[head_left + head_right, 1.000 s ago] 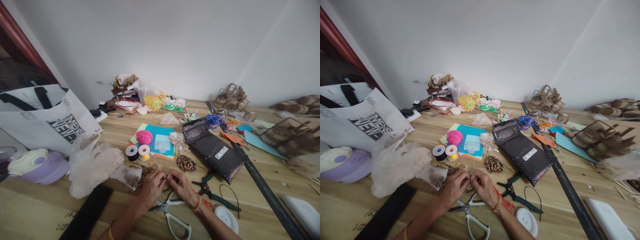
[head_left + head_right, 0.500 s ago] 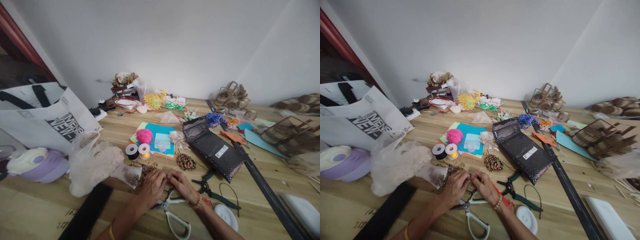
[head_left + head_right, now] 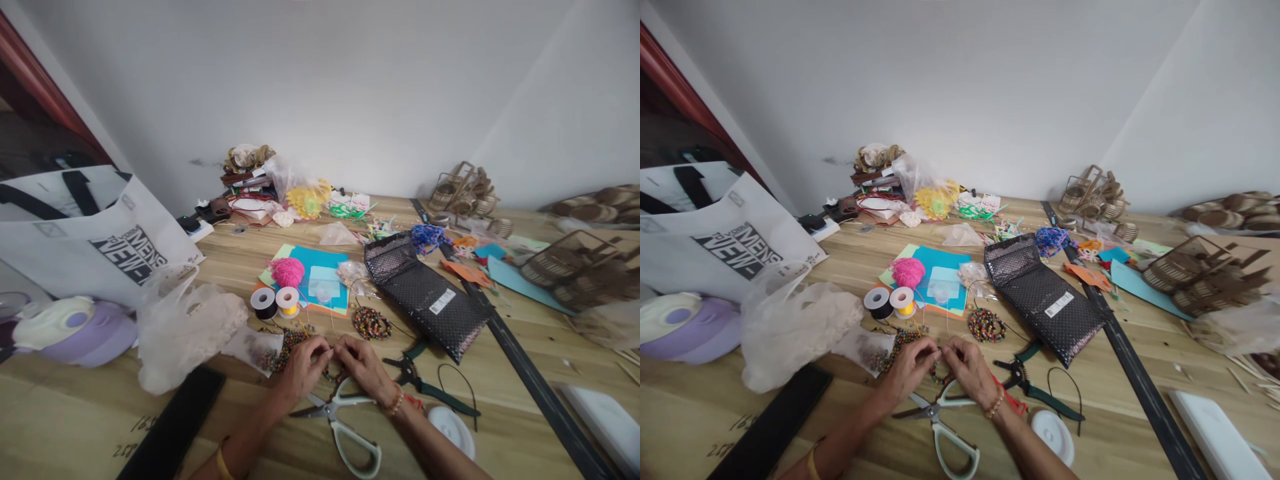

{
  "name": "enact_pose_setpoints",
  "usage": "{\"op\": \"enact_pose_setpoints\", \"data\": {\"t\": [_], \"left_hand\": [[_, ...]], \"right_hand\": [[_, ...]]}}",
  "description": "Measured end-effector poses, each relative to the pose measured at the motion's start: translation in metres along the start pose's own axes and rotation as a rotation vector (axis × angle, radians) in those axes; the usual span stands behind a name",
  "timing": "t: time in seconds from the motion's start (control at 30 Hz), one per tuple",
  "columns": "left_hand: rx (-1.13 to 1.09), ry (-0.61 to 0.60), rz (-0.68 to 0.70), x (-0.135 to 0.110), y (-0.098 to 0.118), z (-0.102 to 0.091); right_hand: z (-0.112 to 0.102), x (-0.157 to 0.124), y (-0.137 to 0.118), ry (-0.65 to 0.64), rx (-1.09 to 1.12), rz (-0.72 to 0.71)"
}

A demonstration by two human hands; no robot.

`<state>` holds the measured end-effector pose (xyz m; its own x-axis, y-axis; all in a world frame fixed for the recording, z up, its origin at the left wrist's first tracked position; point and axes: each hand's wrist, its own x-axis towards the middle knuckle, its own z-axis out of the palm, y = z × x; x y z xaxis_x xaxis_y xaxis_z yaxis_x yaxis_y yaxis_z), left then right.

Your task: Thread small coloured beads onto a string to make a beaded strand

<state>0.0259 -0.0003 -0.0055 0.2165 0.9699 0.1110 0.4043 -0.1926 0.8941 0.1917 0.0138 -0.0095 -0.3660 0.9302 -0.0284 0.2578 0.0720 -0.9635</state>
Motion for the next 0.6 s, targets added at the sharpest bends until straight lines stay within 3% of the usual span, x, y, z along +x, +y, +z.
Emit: {"op": "enact_pose_setpoints", "data": {"t": [0.2, 0.43, 0.6], "left_hand": [[-0.142, -0.035, -0.079, 0.003, 0.003, -0.004], [-0.232, -0.055, -0.090, 0.005, 0.001, -0.006], [-0.167, -0.051, -0.070, 0.004, -0.001, -0.004]], "right_hand": [[-0.001, -0.003, -0.005, 0.016, -0.175, -0.094], [-0.002, -0.006, -0.010, 0.272, -0.216, -0.333], [0.003, -0.008, -0.013, 0.172, -0.210, -0.397]]}}
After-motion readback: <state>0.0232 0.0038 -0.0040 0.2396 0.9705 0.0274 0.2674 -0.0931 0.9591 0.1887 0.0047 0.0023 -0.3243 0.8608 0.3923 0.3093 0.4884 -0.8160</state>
